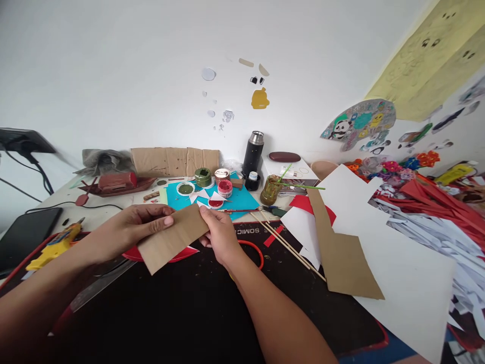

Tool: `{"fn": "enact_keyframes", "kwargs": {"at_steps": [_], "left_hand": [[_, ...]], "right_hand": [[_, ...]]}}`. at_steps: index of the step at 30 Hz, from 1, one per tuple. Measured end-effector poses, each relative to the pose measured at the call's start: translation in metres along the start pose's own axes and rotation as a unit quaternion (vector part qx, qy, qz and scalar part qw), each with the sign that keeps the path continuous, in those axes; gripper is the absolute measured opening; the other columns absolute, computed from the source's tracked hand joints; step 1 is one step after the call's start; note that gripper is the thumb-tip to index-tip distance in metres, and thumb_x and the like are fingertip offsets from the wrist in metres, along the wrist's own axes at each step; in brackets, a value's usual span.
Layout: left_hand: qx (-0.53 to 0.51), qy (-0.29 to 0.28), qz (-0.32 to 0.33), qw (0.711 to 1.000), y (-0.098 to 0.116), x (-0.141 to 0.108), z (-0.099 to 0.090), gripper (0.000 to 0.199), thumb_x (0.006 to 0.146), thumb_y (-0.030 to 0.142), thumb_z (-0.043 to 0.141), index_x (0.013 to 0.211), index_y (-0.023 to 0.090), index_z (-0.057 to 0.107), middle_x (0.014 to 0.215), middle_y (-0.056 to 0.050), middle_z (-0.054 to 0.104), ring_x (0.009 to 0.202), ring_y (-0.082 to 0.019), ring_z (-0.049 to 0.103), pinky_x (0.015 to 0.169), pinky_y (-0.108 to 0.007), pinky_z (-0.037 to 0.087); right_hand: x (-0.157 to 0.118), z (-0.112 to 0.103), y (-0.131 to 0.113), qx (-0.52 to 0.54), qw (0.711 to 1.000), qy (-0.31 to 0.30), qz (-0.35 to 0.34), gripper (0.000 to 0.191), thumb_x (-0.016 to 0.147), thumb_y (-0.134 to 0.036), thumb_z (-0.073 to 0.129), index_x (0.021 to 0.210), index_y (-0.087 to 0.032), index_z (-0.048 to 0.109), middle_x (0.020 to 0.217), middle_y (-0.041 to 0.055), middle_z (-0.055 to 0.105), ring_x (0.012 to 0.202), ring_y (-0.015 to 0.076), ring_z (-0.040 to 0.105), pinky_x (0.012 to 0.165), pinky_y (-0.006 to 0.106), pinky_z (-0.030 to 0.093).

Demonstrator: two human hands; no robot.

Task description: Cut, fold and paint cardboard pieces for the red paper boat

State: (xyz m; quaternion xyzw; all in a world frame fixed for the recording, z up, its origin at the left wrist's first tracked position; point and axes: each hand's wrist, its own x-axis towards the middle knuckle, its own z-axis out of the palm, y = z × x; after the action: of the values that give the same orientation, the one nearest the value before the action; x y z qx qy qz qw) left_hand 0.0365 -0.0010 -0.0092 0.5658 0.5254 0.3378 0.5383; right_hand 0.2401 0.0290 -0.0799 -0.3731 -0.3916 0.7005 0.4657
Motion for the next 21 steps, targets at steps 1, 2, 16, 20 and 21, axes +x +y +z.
{"fn": "enact_keyframes", "kwargs": {"at_steps": [1,2,16,20,21], "left_hand": [[0.008,-0.003,0.002,1.000,0.002,-0.001,-0.001,0.047,0.074,0.069,0.092,0.085,0.023,0.086,0.079,-0.007,0.074,0.070,-0.023,0.061,0.059,-0.027,0.045],[0.016,-0.006,0.002,1.000,0.004,-0.002,-0.003,0.045,0.074,0.067,0.092,0.085,0.024,0.086,0.079,-0.007,0.074,0.070,-0.024,0.062,0.059,-0.027,0.046],[0.093,-0.077,-0.009,0.993,0.000,-0.006,-0.005,0.021,0.078,0.042,0.091,0.077,0.024,0.080,0.071,-0.001,0.065,0.061,-0.019,0.052,0.052,-0.027,0.032],[0.072,-0.081,-0.014,0.994,-0.001,-0.006,0.002,0.025,0.079,0.048,0.090,0.080,0.025,0.081,0.075,-0.002,0.071,0.061,-0.020,0.056,0.052,-0.028,0.035],[0.057,-0.082,-0.012,0.995,-0.001,-0.006,0.005,0.026,0.079,0.049,0.090,0.080,0.025,0.081,0.075,-0.003,0.071,0.062,-0.020,0.057,0.053,-0.029,0.037]], "right_hand": [[0.000,0.000,0.000,-0.004,1.000,0.001,-0.005,0.058,0.078,-0.075,0.086,0.072,-0.023,0.061,0.046,-0.0120,0.033,0.038,0.0079,0.030,0.036,0.022,0.021],[0.000,-0.001,0.000,-0.011,1.000,-0.002,-0.009,0.059,0.079,-0.076,0.085,0.072,-0.023,0.061,0.046,-0.0111,0.035,0.038,0.0085,0.033,0.037,0.022,0.023],[-0.009,0.001,0.002,-0.135,0.985,-0.092,-0.056,0.059,0.091,-0.077,0.076,0.070,-0.023,0.063,0.063,-0.0041,0.049,0.057,0.0135,0.041,0.051,0.026,0.028],[-0.008,-0.001,0.006,-0.120,0.988,-0.076,-0.063,0.066,0.091,-0.081,0.074,0.066,-0.023,0.056,0.065,-0.0036,0.047,0.061,0.0140,0.040,0.055,0.027,0.029],[-0.008,-0.001,0.007,-0.118,0.989,-0.069,-0.060,0.065,0.090,-0.081,0.074,0.066,-0.023,0.057,0.066,-0.0033,0.048,0.062,0.0144,0.041,0.056,0.028,0.030]]}}
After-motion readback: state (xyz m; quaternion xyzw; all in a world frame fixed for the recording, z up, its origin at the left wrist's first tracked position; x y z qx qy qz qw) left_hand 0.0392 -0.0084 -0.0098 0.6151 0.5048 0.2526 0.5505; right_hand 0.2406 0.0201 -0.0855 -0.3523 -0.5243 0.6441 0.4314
